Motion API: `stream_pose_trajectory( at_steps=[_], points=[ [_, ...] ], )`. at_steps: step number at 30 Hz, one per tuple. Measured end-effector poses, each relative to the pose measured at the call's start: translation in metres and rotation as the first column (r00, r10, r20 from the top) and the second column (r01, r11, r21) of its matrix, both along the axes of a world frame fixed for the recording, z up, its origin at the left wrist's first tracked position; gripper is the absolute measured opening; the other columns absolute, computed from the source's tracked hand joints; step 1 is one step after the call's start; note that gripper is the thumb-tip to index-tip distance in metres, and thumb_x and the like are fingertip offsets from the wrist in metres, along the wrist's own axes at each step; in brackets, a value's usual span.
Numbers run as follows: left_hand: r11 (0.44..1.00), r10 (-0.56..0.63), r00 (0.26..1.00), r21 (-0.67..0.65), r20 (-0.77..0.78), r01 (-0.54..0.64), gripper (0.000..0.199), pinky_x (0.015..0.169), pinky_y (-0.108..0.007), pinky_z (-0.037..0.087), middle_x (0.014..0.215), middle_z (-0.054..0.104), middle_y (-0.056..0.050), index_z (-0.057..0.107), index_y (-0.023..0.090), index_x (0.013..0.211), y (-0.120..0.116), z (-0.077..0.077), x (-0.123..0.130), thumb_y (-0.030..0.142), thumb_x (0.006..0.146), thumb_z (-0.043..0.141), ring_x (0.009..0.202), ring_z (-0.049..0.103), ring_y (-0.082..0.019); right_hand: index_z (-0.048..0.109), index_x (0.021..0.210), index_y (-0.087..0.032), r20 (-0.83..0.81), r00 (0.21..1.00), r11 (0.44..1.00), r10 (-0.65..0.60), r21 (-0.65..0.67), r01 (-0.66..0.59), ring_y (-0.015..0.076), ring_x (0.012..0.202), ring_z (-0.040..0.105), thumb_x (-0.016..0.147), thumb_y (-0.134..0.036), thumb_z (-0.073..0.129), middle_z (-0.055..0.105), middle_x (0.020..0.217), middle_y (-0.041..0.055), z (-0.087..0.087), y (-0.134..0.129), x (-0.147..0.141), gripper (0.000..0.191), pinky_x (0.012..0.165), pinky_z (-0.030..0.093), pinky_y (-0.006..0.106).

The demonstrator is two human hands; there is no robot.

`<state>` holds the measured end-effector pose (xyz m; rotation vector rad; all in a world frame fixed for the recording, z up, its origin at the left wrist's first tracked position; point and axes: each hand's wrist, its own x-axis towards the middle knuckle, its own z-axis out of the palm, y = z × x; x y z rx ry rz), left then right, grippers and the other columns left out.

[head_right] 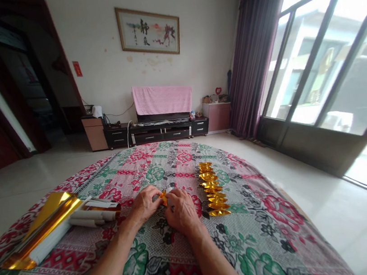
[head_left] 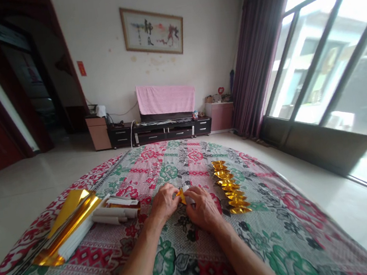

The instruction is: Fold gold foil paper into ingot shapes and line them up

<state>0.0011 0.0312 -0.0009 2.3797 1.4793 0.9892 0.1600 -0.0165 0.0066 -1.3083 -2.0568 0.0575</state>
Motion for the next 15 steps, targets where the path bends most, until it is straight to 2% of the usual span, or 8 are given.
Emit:
stream_pose_trajectory(
  at_steps=[2, 5, 10, 15],
  points=[
    [0.999, -0.054, 0.998, 0.006, -0.012, 0.054, 0.012, 0.084, -0.03, 0.043, 0.087, 0.062, -0.005, 0.067, 0.02, 0.08, -0.0025, 0.0018, 0.0006, 0.022, 0.075, 0.056, 0.088, 0.055, -0.018, 0.059, 0.106, -0.022, -0.014, 0.999, 0.999, -0.048, -0.001, 0.048, 0.0225, 0.101, 0.05, 0.068, -0.014, 0.053, 0.057, 0.113, 0.0074, -0.0038, 0.0031, 0.0013, 0.039, 0.088, 0.036, 0.034],
    [0.993, -0.117, 0.992, 0.003, -0.039, 0.117, 0.013, 0.085, -0.03, 0.042, 0.089, 0.062, -0.004, 0.068, 0.022, 0.082, -0.0064, 0.0053, 0.0016, 0.026, 0.072, 0.06, 0.09, 0.054, -0.019, 0.055, 0.11, -0.023, -0.014, 0.997, 0.997, -0.077, -0.029, 0.077, 0.0245, 0.106, 0.048, 0.067, -0.016, 0.054, 0.056, 0.116, 0.0072, -0.0077, 0.0071, 0.0023, 0.043, 0.091, 0.033, 0.036],
    [0.987, -0.162, 0.984, 0.0, -0.071, 0.162, 0.018, 0.086, -0.03, 0.042, 0.093, 0.061, -0.004, 0.067, 0.022, 0.087, -0.0085, 0.0075, 0.0027, 0.023, 0.071, 0.06, 0.091, 0.053, -0.019, 0.056, 0.104, -0.023, 0.01, 0.997, 0.995, -0.073, -0.063, 0.074, 0.0225, 0.102, 0.048, 0.066, -0.017, 0.053, 0.058, 0.109, 0.0057, -0.0055, 0.0076, 0.0018, 0.038, 0.089, 0.033, 0.033],
    [0.987, -0.148, 0.988, 0.051, -0.033, 0.15, 0.024, 0.087, -0.031, 0.042, 0.093, 0.06, -0.004, 0.063, 0.02, 0.096, -0.0067, 0.0049, 0.0043, 0.015, 0.074, 0.053, 0.093, 0.053, -0.018, 0.059, 0.096, -0.021, 0.017, 0.995, 0.991, -0.098, -0.09, 0.099, 0.02, 0.095, 0.049, 0.066, -0.016, 0.053, 0.059, 0.101, 0.0048, -0.0031, 0.0064, 0.0022, 0.031, 0.083, 0.033, 0.029]
  ],
)
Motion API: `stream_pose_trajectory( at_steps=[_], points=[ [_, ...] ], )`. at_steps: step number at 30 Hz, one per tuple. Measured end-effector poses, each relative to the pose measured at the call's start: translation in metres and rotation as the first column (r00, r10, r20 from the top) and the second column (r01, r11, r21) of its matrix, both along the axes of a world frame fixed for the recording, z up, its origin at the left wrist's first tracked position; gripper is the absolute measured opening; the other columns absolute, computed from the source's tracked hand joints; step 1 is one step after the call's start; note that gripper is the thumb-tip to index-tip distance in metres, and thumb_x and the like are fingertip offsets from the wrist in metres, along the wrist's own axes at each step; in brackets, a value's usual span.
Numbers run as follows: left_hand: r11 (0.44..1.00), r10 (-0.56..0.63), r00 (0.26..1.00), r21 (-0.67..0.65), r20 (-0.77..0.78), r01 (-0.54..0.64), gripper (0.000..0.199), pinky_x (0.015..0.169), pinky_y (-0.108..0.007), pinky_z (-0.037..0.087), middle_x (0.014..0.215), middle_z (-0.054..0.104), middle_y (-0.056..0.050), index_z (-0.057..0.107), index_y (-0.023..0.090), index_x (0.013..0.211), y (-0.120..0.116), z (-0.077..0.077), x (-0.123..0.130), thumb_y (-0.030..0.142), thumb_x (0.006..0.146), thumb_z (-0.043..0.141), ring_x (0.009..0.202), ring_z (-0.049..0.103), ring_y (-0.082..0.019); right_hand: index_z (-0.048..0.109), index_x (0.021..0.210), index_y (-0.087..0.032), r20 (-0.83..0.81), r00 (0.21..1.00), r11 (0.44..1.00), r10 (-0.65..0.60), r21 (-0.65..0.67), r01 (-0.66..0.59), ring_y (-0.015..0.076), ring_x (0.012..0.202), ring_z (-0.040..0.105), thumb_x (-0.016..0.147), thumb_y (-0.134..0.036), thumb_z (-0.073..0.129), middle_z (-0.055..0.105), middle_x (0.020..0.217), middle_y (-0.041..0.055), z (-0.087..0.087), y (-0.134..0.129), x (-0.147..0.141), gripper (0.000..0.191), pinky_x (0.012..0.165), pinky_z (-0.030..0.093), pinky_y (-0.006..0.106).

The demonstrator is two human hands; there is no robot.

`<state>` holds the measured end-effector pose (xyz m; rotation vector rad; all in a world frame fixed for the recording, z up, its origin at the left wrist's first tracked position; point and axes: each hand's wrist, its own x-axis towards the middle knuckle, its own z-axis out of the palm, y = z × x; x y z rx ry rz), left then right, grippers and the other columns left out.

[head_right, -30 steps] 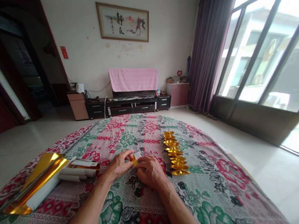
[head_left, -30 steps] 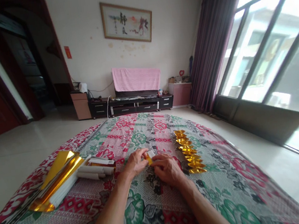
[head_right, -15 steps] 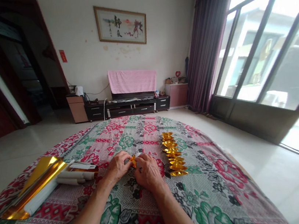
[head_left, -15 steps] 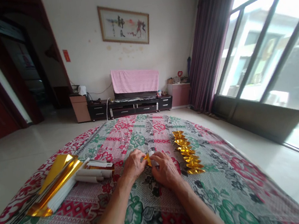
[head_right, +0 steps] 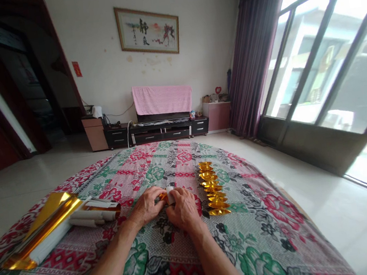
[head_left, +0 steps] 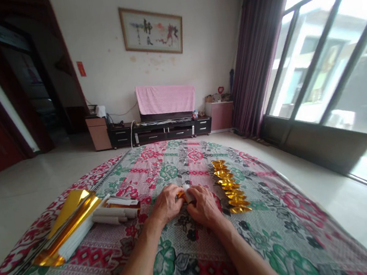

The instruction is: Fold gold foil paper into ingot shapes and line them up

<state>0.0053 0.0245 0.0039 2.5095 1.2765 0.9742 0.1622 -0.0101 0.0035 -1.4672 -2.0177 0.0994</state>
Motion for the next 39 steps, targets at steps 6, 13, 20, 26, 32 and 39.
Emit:
stream_pose_trajectory(
  at_steps=[6, 13, 20, 26, 32, 39],
  points=[
    [1.0, 0.018, 1.0, 0.024, 0.017, -0.018, 0.018, 0.084, -0.03, 0.044, 0.09, 0.058, -0.004, 0.063, 0.02, 0.085, 0.002, -0.002, -0.001, 0.011, 0.075, 0.05, 0.09, 0.054, -0.017, 0.06, 0.092, -0.02, -0.023, 0.999, 0.999, -0.032, 0.008, 0.032, 0.0183, 0.091, 0.05, 0.067, -0.015, 0.053, 0.059, 0.096, 0.0043, -0.002, 0.001, 0.001, 0.026, 0.08, 0.033, 0.027],
    [0.998, 0.006, 1.0, 0.055, -0.025, -0.005, 0.019, 0.084, -0.03, 0.043, 0.085, 0.06, -0.004, 0.064, 0.019, 0.077, 0.004, -0.003, 0.002, 0.012, 0.079, 0.046, 0.087, 0.054, -0.016, 0.063, 0.082, -0.021, -0.029, 1.0, 1.0, -0.006, 0.024, 0.007, 0.0177, 0.092, 0.052, 0.068, -0.015, 0.053, 0.06, 0.097, 0.0029, -0.002, 0.002, 0.002, 0.018, 0.08, 0.034, 0.026],
    [0.998, 0.012, 0.997, 0.055, 0.07, -0.016, 0.018, 0.086, -0.031, 0.043, 0.091, 0.059, -0.005, 0.058, 0.017, 0.077, 0.007, -0.005, 0.01, 0.009, 0.077, 0.043, 0.091, 0.054, -0.016, 0.065, 0.082, -0.022, -0.037, 0.999, 1.0, -0.017, 0.011, 0.018, 0.02, 0.1, 0.052, 0.067, -0.016, 0.053, 0.059, 0.11, 0.0036, -0.003, 0.003, 0.002, 0.021, 0.085, 0.036, 0.03],
    [0.999, 0.018, 0.993, 0.03, 0.12, -0.021, 0.016, 0.084, -0.029, 0.043, 0.089, 0.061, -0.005, 0.057, 0.018, 0.074, 0.007, -0.003, 0.01, 0.009, 0.077, 0.043, 0.088, 0.055, -0.016, 0.066, 0.082, -0.023, -0.063, 0.998, 1.0, 0.011, 0.011, -0.01, 0.0199, 0.102, 0.052, 0.065, -0.015, 0.052, 0.06, 0.111, 0.0026, -0.003, 0.004, 0.002, 0.024, 0.089, 0.035, 0.032],
    [1.0, 0.021, 1.0, -0.021, 0.02, -0.021, 0.014, 0.082, -0.03, 0.041, 0.084, 0.063, -0.002, 0.059, 0.019, 0.081, 0.003, 0.001, 0.008, 0.011, 0.076, 0.047, 0.084, 0.054, -0.017, 0.065, 0.081, -0.022, -0.061, 0.997, 0.999, 0.053, 0.017, -0.052, 0.0178, 0.095, 0.053, 0.067, -0.015, 0.052, 0.064, 0.099, 0.0021, -0.001, 0.003, 0.002, 0.021, 0.087, 0.035, 0.03],
    [0.999, 0.034, 0.997, -0.01, -0.065, -0.035, 0.016, 0.081, -0.029, 0.04, 0.084, 0.063, -0.002, 0.062, 0.02, 0.079, 0.001, 0.002, 0.008, 0.014, 0.078, 0.047, 0.084, 0.053, -0.016, 0.064, 0.085, -0.021, 0.003, 0.994, 0.994, 0.107, 0.017, -0.107, 0.0163, 0.089, 0.054, 0.063, -0.012, 0.052, 0.064, 0.093, 0.0026, 0.002, 0.004, 0.008, 0.026, 0.083, 0.036, 0.026]
  ],
)
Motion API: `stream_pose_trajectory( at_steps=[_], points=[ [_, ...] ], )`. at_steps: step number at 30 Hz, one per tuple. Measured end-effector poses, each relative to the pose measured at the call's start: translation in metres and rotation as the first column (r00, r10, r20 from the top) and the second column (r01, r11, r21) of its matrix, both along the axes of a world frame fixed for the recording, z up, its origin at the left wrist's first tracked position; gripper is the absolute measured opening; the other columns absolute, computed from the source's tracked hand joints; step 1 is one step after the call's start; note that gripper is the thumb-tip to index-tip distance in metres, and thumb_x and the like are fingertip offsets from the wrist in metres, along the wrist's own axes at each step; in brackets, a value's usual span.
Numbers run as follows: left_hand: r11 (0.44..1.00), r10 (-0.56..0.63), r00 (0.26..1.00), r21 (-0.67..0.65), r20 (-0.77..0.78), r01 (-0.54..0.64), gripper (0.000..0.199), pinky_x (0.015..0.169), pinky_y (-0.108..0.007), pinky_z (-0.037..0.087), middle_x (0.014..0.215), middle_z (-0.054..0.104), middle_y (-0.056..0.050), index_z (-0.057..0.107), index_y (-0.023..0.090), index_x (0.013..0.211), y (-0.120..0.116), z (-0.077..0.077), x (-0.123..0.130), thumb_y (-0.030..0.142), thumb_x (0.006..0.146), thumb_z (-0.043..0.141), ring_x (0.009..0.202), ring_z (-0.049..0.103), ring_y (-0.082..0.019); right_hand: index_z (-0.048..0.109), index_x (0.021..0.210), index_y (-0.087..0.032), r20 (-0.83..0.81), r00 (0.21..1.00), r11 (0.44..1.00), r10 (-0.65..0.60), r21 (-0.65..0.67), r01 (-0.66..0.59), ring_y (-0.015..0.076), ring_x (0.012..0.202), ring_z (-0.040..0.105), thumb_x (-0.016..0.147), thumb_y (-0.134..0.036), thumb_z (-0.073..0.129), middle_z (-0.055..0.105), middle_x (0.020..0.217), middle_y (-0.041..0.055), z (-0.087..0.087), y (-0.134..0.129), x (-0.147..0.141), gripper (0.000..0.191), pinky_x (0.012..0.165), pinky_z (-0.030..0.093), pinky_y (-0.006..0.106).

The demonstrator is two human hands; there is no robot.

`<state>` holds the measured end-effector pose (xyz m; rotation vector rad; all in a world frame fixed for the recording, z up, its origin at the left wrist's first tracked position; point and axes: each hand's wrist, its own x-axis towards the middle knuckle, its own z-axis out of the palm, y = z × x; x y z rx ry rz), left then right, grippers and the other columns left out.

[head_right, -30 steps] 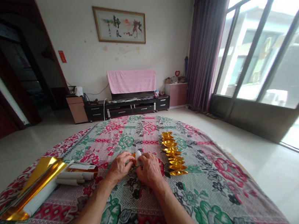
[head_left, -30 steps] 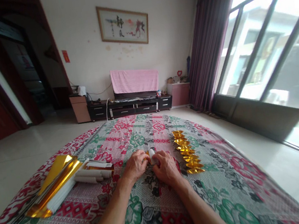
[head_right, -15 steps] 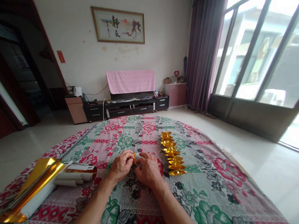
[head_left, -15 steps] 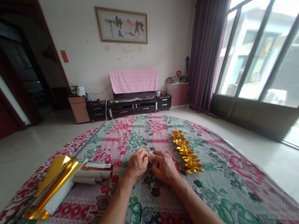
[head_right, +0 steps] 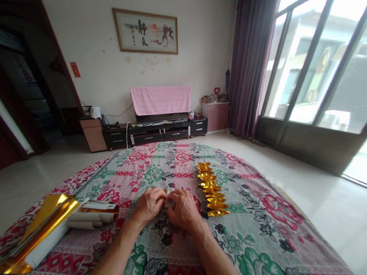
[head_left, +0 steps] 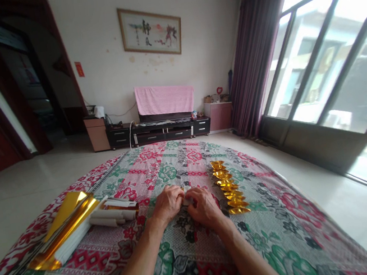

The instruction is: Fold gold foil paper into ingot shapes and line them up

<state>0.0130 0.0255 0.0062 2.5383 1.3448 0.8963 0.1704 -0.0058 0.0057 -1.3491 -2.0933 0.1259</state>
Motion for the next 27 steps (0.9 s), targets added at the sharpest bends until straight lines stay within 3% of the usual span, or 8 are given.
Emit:
stream_pose_trajectory(
  at_steps=[7, 10, 14, 22, 27],
  points=[
    [0.996, -0.091, 0.996, 0.012, 0.011, 0.091, 0.022, 0.083, -0.03, 0.04, 0.085, 0.065, -0.003, 0.065, 0.019, 0.082, 0.0, 0.0, 0.001, 0.011, 0.08, 0.044, 0.084, 0.056, -0.015, 0.066, 0.097, -0.023, 0.015, 1.0, 1.0, 0.01, -0.016, -0.01, 0.0169, 0.09, 0.054, 0.064, -0.013, 0.051, 0.062, 0.095, 0.0033, 0.002, -0.002, 0.002, 0.038, 0.084, 0.037, 0.028],
    [0.996, -0.088, 0.996, 0.006, 0.032, 0.088, 0.021, 0.082, -0.031, 0.041, 0.086, 0.066, -0.002, 0.065, 0.02, 0.083, 0.001, -0.001, 0.0, 0.012, 0.079, 0.046, 0.084, 0.056, -0.016, 0.067, 0.094, -0.024, 0.008, 1.0, 1.0, 0.009, -0.016, -0.009, 0.018, 0.093, 0.054, 0.062, -0.012, 0.052, 0.061, 0.099, 0.0033, 0.003, -0.003, 0.002, 0.037, 0.086, 0.037, 0.029],
    [0.996, -0.092, 0.994, -0.007, 0.052, 0.093, 0.02, 0.084, -0.031, 0.041, 0.092, 0.067, -0.002, 0.065, 0.021, 0.089, 0.003, -0.003, -0.001, 0.013, 0.079, 0.05, 0.087, 0.057, -0.017, 0.067, 0.092, -0.024, 0.003, 0.996, 0.995, 0.094, -0.036, -0.094, 0.0178, 0.096, 0.054, 0.063, -0.011, 0.053, 0.062, 0.104, 0.0019, 0.005, -0.003, 0.007, 0.035, 0.089, 0.037, 0.03],
    [0.996, -0.094, 0.995, 0.012, 0.027, 0.093, 0.032, 0.09, -0.033, 0.041, 0.103, 0.064, -0.005, 0.06, 0.02, 0.105, 0.002, -0.005, -0.001, 0.01, 0.077, 0.047, 0.096, 0.055, -0.018, 0.067, 0.09, -0.023, -0.037, 0.98, 0.98, 0.195, -0.023, -0.196, 0.0148, 0.093, 0.055, 0.076, -0.015, 0.051, 0.063, 0.101, 0.0013, 0.006, 0.001, 0.017, 0.023, 0.088, 0.039, 0.028],
    [0.996, -0.09, 0.995, -0.006, 0.041, 0.091, 0.039, 0.092, -0.036, 0.041, 0.108, 0.062, -0.006, 0.057, 0.019, 0.11, 0.002, -0.008, -0.001, 0.009, 0.074, 0.049, 0.1, 0.053, -0.02, 0.067, 0.096, -0.024, -0.013, 0.982, 0.98, 0.189, -0.061, -0.19, 0.0167, 0.096, 0.055, 0.067, -0.014, 0.058, 0.061, 0.106, 0.0024, 0.005, 0.002, 0.018, 0.031, 0.088, 0.039, 0.03]
  ],
)
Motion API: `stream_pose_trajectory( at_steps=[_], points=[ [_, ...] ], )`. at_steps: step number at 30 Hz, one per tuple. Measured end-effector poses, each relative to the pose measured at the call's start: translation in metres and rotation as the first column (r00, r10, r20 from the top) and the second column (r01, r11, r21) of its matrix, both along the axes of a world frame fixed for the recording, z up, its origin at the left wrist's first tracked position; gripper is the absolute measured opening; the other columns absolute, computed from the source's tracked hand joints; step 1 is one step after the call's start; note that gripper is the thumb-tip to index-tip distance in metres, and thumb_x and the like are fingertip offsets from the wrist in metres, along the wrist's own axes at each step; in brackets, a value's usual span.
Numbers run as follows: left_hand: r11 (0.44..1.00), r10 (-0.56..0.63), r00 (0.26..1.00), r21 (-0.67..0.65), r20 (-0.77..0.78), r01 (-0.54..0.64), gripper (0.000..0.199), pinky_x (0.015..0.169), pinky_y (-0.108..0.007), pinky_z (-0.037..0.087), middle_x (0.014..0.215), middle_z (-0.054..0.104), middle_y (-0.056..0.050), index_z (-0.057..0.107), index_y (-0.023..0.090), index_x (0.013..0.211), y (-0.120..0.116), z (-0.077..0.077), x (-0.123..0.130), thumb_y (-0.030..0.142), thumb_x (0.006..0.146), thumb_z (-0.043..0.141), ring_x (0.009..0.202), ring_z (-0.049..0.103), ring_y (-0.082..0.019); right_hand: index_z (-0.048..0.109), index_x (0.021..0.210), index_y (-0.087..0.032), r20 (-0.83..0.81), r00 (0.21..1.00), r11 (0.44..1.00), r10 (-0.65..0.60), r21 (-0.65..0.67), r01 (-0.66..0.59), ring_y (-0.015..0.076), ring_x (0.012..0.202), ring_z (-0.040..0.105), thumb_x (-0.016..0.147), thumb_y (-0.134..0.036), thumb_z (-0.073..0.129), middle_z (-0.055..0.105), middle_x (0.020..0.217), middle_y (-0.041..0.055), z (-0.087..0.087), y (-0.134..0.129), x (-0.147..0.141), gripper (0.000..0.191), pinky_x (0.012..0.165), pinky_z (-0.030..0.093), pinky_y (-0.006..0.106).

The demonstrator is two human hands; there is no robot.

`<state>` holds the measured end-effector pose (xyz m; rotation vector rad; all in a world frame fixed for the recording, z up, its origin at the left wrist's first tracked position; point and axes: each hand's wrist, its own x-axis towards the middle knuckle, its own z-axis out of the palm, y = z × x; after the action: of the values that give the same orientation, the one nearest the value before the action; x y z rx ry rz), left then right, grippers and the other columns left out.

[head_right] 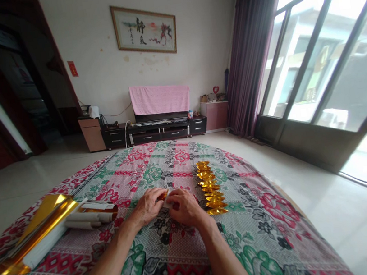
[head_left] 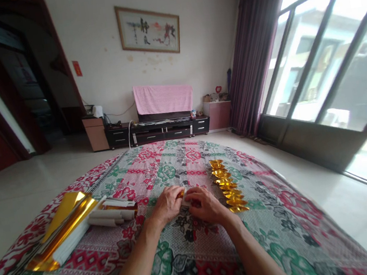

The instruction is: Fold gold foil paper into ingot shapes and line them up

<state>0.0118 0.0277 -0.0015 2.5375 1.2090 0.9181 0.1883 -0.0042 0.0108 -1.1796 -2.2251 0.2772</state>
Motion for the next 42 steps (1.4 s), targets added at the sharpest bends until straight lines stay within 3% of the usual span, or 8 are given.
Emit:
stream_pose_trajectory(
  at_steps=[14, 22, 29, 37, 42],
  points=[
    [1.0, 0.014, 0.998, -0.014, 0.065, -0.014, 0.036, 0.091, -0.035, 0.043, 0.105, 0.064, -0.005, 0.06, 0.02, 0.106, 0.0, 0.001, 0.001, 0.009, 0.073, 0.051, 0.098, 0.054, -0.018, 0.069, 0.092, -0.026, 0.007, 0.996, 0.995, -0.094, 0.036, 0.094, 0.0144, 0.092, 0.056, 0.082, -0.022, 0.052, 0.062, 0.101, 0.0018, -0.003, 0.0, -0.005, 0.02, 0.085, 0.04, 0.027],
    [1.0, -0.001, 0.997, -0.026, 0.08, 0.003, 0.035, 0.091, -0.033, 0.043, 0.102, 0.065, -0.004, 0.062, 0.019, 0.101, 0.004, 0.003, 0.001, 0.006, 0.072, 0.048, 0.097, 0.055, -0.017, 0.067, 0.098, -0.028, 0.023, 0.998, 0.997, -0.058, -0.043, 0.059, 0.0174, 0.096, 0.055, 0.066, -0.023, 0.068, 0.06, 0.106, 0.0023, 0.001, 0.002, -0.001, 0.033, 0.083, 0.042, 0.028],
    [0.999, -0.007, 0.997, -0.033, 0.074, 0.01, 0.034, 0.089, -0.032, 0.043, 0.1, 0.066, -0.003, 0.062, 0.02, 0.099, 0.005, 0.004, 0.001, 0.006, 0.072, 0.047, 0.095, 0.056, -0.017, 0.071, 0.087, -0.029, 0.005, 0.997, 0.996, -0.082, -0.042, 0.082, 0.0139, 0.087, 0.058, 0.076, -0.025, 0.061, 0.064, 0.099, 0.0001, 0.003, 0.005, -0.005, 0.016, 0.079, 0.043, 0.025],
    [0.998, -0.028, 0.995, -0.05, 0.092, 0.033, 0.024, 0.085, -0.029, 0.042, 0.09, 0.066, -0.002, 0.063, 0.02, 0.086, 0.004, 0.005, 0.001, 0.008, 0.072, 0.047, 0.088, 0.056, -0.016, 0.072, 0.086, -0.029, -0.033, 0.994, 0.994, -0.105, -0.034, 0.104, 0.013, 0.084, 0.059, 0.077, -0.025, 0.061, 0.063, 0.098, -0.0006, -0.008, 0.009, -0.003, 0.015, 0.077, 0.043, 0.024],
    [0.999, -0.026, 0.995, -0.036, 0.092, 0.03, 0.021, 0.084, -0.029, 0.041, 0.086, 0.065, -0.001, 0.062, 0.02, 0.083, 0.002, 0.007, 0.001, 0.008, 0.073, 0.048, 0.085, 0.056, -0.015, 0.07, 0.087, -0.026, -0.062, 0.994, 0.995, -0.089, 0.041, 0.092, 0.0138, 0.088, 0.057, 0.081, -0.022, 0.056, 0.065, 0.095, 0.0003, -0.008, 0.005, -0.006, 0.016, 0.083, 0.041, 0.026]
  ],
)
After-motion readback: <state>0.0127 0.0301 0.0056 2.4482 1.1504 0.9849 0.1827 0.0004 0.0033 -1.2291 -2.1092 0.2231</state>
